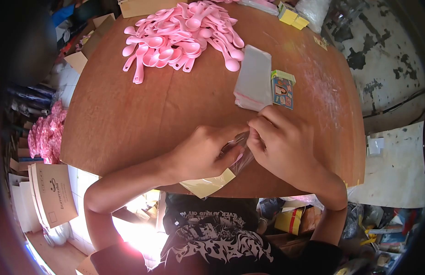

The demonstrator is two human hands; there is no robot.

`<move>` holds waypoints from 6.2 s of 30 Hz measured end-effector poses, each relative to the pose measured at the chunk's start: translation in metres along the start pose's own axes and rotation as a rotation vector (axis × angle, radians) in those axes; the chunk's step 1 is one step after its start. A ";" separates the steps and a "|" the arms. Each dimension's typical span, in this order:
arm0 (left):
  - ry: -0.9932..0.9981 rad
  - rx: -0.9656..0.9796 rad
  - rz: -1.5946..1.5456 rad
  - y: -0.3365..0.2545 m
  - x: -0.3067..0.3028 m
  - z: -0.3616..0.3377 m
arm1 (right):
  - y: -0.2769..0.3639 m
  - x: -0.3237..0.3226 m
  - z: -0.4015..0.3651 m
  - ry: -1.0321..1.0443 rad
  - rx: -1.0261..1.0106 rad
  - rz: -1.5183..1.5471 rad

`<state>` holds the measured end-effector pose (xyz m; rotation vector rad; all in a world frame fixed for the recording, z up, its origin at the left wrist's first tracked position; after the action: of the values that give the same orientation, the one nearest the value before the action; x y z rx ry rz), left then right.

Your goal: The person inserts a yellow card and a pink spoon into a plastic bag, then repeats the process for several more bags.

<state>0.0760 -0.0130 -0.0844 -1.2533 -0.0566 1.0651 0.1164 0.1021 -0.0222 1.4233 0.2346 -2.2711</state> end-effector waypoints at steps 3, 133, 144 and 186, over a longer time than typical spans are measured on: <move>-0.034 0.081 -0.003 -0.004 -0.003 0.001 | -0.011 -0.004 0.003 -0.028 0.056 0.054; -0.095 -0.225 -0.496 0.044 -0.009 0.006 | -0.067 0.044 -0.046 -0.010 0.528 1.362; -0.086 -0.279 -0.580 0.044 -0.011 0.004 | -0.065 0.044 -0.047 -0.015 0.497 1.344; 0.732 -0.633 0.573 0.030 -0.029 -0.232 | -0.076 0.014 -0.026 0.081 0.186 0.367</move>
<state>0.1726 -0.2050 -0.1805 -2.2649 0.5982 1.0281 0.0977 0.1750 -0.0537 1.5095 -0.2048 -1.9770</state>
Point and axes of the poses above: each hand's wrist, its own z-axis towards the middle knuckle, its own x-axis out of the palm, y = z × x, the point moved 6 cm from there along z, towards the middle knuckle, and after that the axes turned 6 degrees about z, right-handed, at the moved point
